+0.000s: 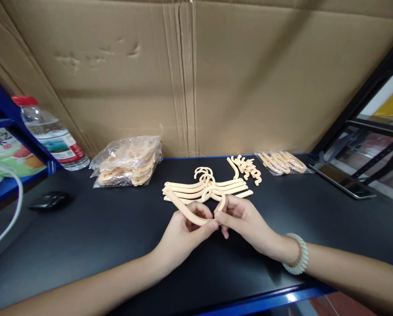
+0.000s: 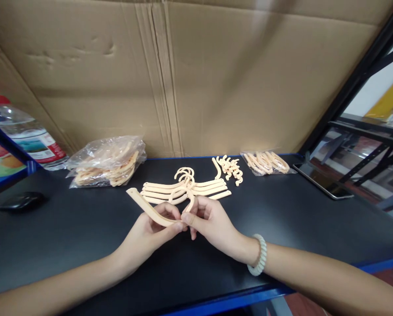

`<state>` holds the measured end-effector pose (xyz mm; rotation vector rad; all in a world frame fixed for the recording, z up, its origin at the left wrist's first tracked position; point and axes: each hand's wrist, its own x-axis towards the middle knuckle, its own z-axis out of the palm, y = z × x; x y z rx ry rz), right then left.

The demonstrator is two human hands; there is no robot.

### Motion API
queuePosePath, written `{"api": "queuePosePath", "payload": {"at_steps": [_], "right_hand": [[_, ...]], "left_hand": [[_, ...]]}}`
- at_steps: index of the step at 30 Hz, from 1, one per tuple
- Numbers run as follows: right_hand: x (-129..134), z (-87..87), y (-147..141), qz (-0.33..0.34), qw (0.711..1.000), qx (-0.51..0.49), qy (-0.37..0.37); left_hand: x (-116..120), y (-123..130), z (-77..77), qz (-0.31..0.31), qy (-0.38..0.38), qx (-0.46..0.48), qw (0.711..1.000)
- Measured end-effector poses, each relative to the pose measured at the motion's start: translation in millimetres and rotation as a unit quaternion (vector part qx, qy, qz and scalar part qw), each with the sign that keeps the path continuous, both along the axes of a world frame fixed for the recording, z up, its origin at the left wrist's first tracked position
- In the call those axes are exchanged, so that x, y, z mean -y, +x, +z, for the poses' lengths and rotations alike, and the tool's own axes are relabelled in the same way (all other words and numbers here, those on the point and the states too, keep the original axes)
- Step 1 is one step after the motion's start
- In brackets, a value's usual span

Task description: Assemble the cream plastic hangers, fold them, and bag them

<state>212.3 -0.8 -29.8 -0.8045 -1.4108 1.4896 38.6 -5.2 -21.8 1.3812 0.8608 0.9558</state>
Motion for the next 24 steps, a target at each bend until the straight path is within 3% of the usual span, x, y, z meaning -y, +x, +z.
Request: {"api": "queuePosePath", "payload": {"at_steps": [7, 10, 12, 14, 16, 18, 20, 24], "right_hand": [[-8.4, 8.9, 10.8, 0.009, 1.000, 0.006, -0.022], [-31.0, 18.6, 30.6, -0.026, 0.998, 0.040, 0.027], [-54.3, 28.3, 50.2, -0.074, 0.985, 0.121, 0.099], [-79.7, 37.6, 70.3, -0.085, 0.933, 0.268, 0.223], [-102.8, 42.9, 86.0, -0.079, 0.838, 0.406, 0.355], [-120.6, 42.2, 93.8, -0.031, 0.773, 0.487, 0.406], [-132.6, 37.1, 94.2, 0.010, 0.752, 0.517, 0.410], [-141.2, 29.2, 85.8, 0.002, 0.767, 0.496, 0.407]], "left_hand": [[-1.6, -0.9, 5.2, 0.007, -0.059, 0.041, 0.997], [-1.9, -2.5, 3.8, 0.042, -0.100, 0.056, 0.993], [-2.7, -3.4, 1.7, 0.052, -0.115, 0.069, 0.990], [-3.5, -3.8, 0.1, 0.053, -0.117, 0.079, 0.989], [-4.2, -3.9, -0.2, 0.053, -0.117, 0.088, 0.988], [-4.8, -4.0, 0.7, 0.049, -0.122, 0.098, 0.987], [-5.1, -4.2, 2.3, 0.043, -0.130, 0.110, 0.984], [-4.9, -4.6, 5.0, 0.040, -0.137, 0.117, 0.983]]}}
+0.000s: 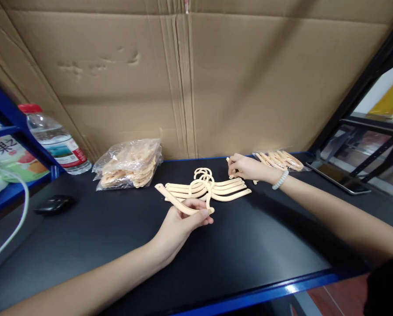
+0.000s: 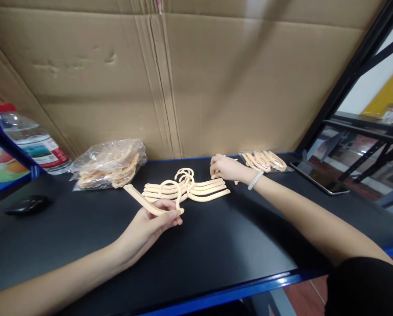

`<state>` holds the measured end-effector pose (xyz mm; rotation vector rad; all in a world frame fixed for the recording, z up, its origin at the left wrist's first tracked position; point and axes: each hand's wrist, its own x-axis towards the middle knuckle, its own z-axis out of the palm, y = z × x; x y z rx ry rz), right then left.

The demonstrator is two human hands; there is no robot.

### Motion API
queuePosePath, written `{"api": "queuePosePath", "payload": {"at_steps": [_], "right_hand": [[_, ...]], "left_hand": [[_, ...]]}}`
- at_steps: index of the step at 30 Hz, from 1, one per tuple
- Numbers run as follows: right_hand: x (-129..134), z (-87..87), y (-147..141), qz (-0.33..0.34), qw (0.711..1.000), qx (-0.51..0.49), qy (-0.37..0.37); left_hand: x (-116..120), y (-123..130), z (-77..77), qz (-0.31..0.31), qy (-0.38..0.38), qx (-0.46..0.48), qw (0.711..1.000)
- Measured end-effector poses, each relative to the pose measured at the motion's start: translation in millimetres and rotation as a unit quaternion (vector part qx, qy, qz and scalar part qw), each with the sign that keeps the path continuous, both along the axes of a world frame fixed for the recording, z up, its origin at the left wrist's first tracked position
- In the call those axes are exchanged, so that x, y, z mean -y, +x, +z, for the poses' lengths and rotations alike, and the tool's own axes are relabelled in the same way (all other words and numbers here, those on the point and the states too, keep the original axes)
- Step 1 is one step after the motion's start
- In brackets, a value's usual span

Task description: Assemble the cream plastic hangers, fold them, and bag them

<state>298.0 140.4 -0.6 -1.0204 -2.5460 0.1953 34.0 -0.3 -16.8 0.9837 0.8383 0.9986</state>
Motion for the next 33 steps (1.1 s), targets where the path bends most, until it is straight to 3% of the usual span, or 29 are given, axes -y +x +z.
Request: {"api": "queuePosePath", "payload": {"at_steps": [3, 5, 6, 9, 13, 16, 25, 33], "right_hand": [[7.1, 3.4, -5.5, -0.029, 0.997, -0.064, 0.028], [19.6, 6.5, -10.2, -0.070, 0.980, -0.183, 0.030], [28.3, 7.1, -13.6, -0.090, 0.959, -0.270, 0.011], [61.7, 4.2, -27.2, -0.101, 0.844, -0.508, -0.139], [105.0, -3.2, -46.2, -0.051, 0.742, -0.570, -0.348], [120.5, -5.8, -55.2, -0.023, 0.695, -0.582, -0.422], [129.6, -12.1, -68.1, -0.052, 0.692, -0.584, -0.422], [132.6, -18.6, -73.7, -0.013, 0.734, -0.505, -0.453]], "left_hand": [[0.1, -0.2, 0.3, -0.001, -0.003, 0.002, 1.000], [-0.4, -0.5, -0.1, 0.000, -0.004, 0.002, 1.000], [-0.9, -0.8, -0.4, 0.000, -0.005, 0.002, 1.000], [-2.3, -2.0, -0.5, -0.006, -0.008, 0.001, 1.000], [-2.9, -2.6, 1.2, -0.014, -0.009, -0.008, 1.000], [-2.9, -1.9, 2.4, -0.011, -0.003, -0.014, 1.000], [-5.6, -2.8, 0.6, -0.028, 0.046, -0.045, 0.998], [-4.8, -3.3, -0.8, -0.038, 0.059, -0.066, 0.995]]}}
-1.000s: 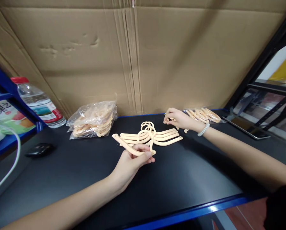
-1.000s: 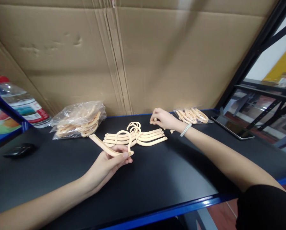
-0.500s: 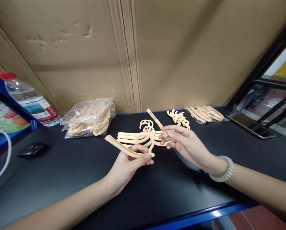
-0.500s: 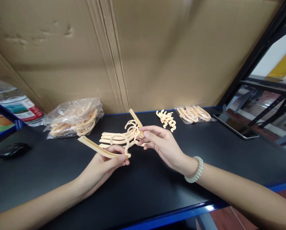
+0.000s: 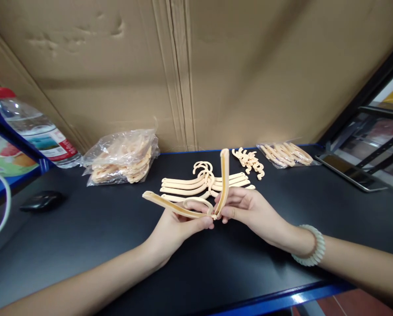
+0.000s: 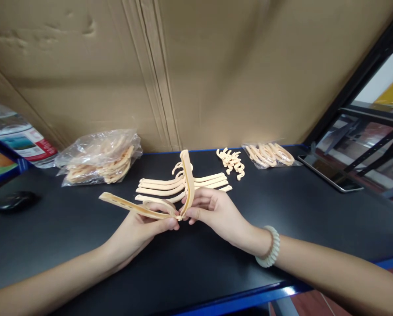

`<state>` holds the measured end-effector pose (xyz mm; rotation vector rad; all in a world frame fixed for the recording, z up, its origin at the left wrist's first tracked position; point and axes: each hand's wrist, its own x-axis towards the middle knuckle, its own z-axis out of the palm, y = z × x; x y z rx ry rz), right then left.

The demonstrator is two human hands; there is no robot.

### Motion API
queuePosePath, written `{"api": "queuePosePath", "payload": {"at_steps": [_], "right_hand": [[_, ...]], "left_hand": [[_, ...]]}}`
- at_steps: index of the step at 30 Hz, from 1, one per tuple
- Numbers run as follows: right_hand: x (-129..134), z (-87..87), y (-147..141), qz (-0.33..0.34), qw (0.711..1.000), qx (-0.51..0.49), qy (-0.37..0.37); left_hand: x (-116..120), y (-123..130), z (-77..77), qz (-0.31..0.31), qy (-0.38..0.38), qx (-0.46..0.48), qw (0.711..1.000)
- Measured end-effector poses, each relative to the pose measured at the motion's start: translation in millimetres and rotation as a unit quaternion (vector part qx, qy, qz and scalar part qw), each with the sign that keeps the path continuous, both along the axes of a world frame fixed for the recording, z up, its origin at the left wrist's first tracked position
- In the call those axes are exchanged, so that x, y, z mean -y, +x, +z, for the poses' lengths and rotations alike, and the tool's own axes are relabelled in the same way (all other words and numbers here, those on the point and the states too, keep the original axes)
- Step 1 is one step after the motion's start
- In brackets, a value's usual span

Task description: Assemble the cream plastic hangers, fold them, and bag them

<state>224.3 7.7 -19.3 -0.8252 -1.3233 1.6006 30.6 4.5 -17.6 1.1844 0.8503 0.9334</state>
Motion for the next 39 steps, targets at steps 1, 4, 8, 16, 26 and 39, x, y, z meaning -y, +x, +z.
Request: {"api": "queuePosePath", "payload": {"at_steps": [1, 4, 8, 16, 26, 39], "right_hand": [[0.1, 0.6, 0.1, 0.001, 1.000, 0.003, 0.004], [0.6, 3.1, 0.3, 0.003, 1.000, 0.007, 0.016], [1.3, 4.0, 0.2, 0.004, 0.999, 0.023, 0.022], [1.6, 2.2, 0.3, -0.002, 0.999, 0.036, 0.024], [1.1, 4.9, -1.9, 0.013, 1.000, 0.019, -0.019], [-0.2, 0.2, -0.1, 0.035, 0.998, -0.019, -0.049]], "left_hand": [[0.3, 0.2, 0.2, 0.003, -0.003, -0.002, 1.000], [1.0, 0.9, 0.7, 0.003, -0.004, -0.005, 1.000], [2.6, 2.3, 0.3, 0.005, 0.003, 0.001, 1.000], [5.4, 5.7, -1.0, 0.025, 0.011, 0.017, 1.000], [7.1, 6.3, 5.0, 0.021, 0.027, 0.010, 0.999], [5.3, 3.1, 1.2, 0.005, 0.033, 0.033, 0.999]]}}
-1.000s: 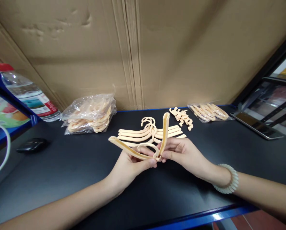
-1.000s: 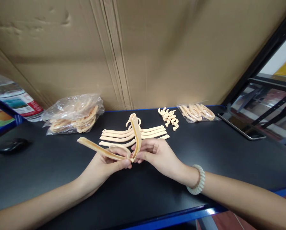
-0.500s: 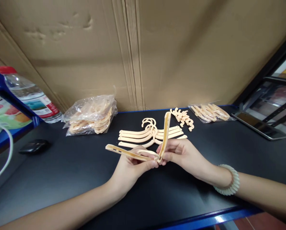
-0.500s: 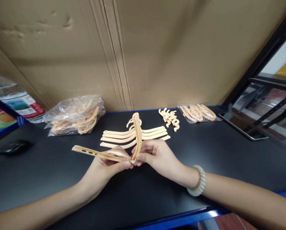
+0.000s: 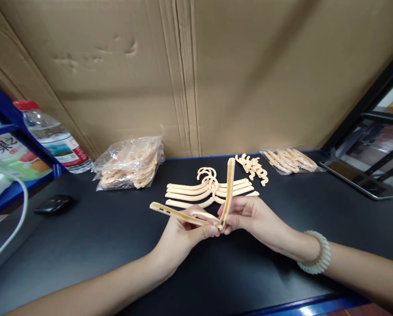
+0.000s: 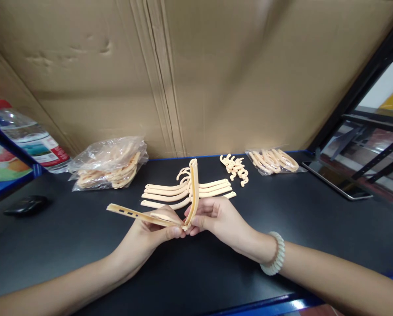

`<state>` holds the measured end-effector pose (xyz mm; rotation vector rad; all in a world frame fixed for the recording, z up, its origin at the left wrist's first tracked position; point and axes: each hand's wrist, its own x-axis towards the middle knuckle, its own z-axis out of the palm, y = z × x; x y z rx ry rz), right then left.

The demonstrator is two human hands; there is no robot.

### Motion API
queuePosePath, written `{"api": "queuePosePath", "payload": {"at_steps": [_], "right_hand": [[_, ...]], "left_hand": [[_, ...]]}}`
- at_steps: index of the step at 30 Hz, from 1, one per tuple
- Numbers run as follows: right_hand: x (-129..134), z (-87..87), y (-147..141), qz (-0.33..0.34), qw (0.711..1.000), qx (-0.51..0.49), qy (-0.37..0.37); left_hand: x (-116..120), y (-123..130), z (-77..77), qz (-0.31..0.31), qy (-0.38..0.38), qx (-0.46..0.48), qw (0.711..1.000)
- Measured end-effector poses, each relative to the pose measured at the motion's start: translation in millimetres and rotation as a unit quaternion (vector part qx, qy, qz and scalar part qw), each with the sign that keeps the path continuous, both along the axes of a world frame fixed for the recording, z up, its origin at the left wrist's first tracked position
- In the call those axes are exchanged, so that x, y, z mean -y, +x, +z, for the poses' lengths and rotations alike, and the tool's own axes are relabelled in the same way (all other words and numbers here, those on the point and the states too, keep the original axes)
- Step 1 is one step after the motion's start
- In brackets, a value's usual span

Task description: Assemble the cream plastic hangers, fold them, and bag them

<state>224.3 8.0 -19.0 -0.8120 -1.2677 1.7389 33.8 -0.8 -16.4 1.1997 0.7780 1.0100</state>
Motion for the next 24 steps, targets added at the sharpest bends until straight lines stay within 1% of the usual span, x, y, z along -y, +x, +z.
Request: {"api": "queuePosePath", "payload": {"at_steps": [8, 12, 15, 17, 20, 24], "right_hand": [[1.8, 2.3, -3.5, -0.005, 1.000, 0.007, 0.021], [4.5, 1.7, -6.8, -0.023, 0.997, 0.009, 0.069], [7.7, -0.7, -9.1, -0.038, 0.993, 0.013, 0.114], [10.1, -2.3, -10.3, -0.051, 0.989, 0.021, 0.134], [12.9, -3.7, -11.9, -0.067, 0.988, 0.023, 0.137], [15.0, -4.5, -14.0, -0.076, 0.989, 0.015, 0.127]], "left_hand": [[2.0, 1.7, -1.5, 0.015, 0.005, 0.018, 1.000], [4.0, 2.5, -3.3, 0.021, -0.001, 0.028, 0.999], [5.0, 3.5, -4.1, 0.020, -0.008, 0.057, 0.998], [5.2, 4.2, -4.6, 0.030, -0.010, 0.075, 0.997], [5.4, 4.2, -5.7, 0.051, -0.017, 0.075, 0.996], [5.6, 2.6, -7.3, 0.058, -0.020, 0.048, 0.997]]}}
